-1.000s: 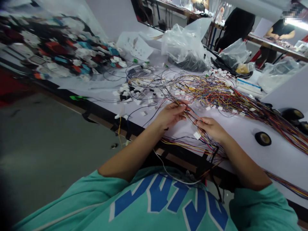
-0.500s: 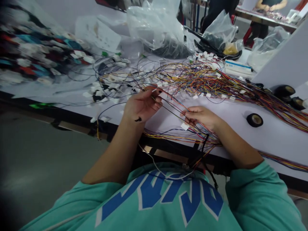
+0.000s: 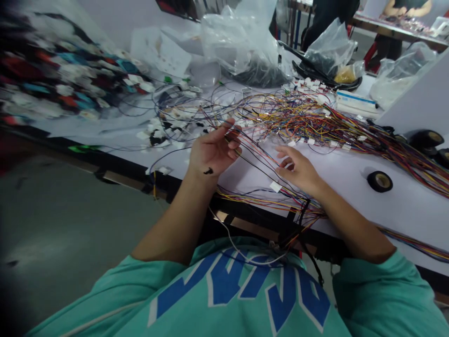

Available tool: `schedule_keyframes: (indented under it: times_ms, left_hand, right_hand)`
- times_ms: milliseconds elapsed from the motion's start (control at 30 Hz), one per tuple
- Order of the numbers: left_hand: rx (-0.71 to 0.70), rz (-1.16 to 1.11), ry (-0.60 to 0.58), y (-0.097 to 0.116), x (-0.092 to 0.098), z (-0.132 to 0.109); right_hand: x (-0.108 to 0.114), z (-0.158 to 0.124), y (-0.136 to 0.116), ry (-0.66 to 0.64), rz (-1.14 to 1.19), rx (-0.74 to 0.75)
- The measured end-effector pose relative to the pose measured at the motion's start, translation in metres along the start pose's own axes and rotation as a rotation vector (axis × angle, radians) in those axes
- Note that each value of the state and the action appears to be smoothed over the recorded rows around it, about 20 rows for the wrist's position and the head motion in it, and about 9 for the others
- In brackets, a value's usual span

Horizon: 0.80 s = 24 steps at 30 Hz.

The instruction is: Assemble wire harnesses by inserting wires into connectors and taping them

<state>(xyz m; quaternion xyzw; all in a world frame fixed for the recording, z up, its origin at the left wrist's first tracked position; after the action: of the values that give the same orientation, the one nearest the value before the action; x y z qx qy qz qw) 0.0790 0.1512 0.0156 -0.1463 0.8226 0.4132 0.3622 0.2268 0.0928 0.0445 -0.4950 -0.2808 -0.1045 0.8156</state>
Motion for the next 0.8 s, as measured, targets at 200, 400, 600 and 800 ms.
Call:
schedule_keyframes:
  times_ms: [200,400,600,800]
  left_hand:
    - [-0.051,-0.016,-0.068,0.002,-0.006,-0.001]
    - [-0.094,-0.020,-0.154,0.005,-0.013,-0.001]
    - [-0.094,-0.032,-0.197,0.005,-0.014,0.002]
    - [-0.085,-0.022,-0.187,0.004,-0.013,0.002]
  right_hand:
    - [-0.015,-0.006,-0.060,-0.030,-0.753,0.414]
    - [-0.017,-0.006,-0.041,-0.055,-0.622,0.253]
    - [-0.006,-0.006,-0.010,-0.007,-0.162,-0.150]
    - [-0.002,-0.011,0.002,0.034,0.023,-0.276]
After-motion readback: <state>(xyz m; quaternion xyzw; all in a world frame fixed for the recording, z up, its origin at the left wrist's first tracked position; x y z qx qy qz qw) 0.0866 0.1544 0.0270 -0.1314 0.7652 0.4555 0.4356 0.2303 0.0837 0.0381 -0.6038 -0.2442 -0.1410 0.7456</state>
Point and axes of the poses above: each hand's wrist, its own z-axis towards the middle knuckle, its own x-axis out of the back of the hand, y = z × x, the point moved 10 cm from there along z, towards the middle knuckle, and after that the axes turned 15 degrees about x, right-handed, at the moved point
